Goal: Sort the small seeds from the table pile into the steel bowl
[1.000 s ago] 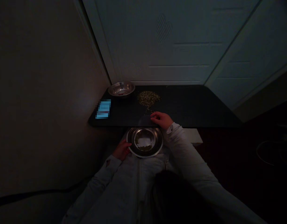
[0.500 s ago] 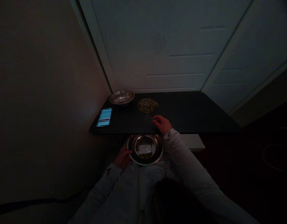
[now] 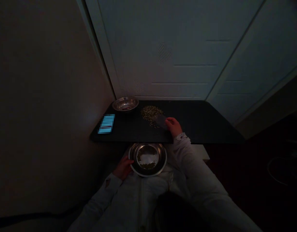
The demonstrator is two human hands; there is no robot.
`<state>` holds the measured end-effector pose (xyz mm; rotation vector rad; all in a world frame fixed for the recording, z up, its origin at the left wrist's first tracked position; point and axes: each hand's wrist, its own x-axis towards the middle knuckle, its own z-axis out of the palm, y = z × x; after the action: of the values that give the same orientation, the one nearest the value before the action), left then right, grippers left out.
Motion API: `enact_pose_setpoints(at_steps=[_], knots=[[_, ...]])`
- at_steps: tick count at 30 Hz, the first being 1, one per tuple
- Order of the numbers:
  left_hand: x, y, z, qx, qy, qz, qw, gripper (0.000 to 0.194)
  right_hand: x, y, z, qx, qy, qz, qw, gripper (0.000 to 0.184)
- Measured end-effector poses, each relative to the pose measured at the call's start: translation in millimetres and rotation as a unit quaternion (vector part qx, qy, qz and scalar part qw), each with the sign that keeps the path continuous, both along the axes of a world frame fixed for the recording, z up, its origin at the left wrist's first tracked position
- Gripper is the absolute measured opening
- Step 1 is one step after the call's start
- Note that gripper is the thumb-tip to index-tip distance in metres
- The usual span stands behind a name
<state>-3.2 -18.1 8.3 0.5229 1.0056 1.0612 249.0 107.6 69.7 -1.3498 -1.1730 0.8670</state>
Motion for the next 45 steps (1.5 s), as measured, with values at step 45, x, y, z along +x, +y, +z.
enact_pose_setpoints(at_steps=[45], knots=[[-1.0,1.1,-4.9,0.003,0.013,-0.011,1.000,0.033,9.2,-7.6,4.0,0.021,-0.189,-0.015,0.982,0.018]])
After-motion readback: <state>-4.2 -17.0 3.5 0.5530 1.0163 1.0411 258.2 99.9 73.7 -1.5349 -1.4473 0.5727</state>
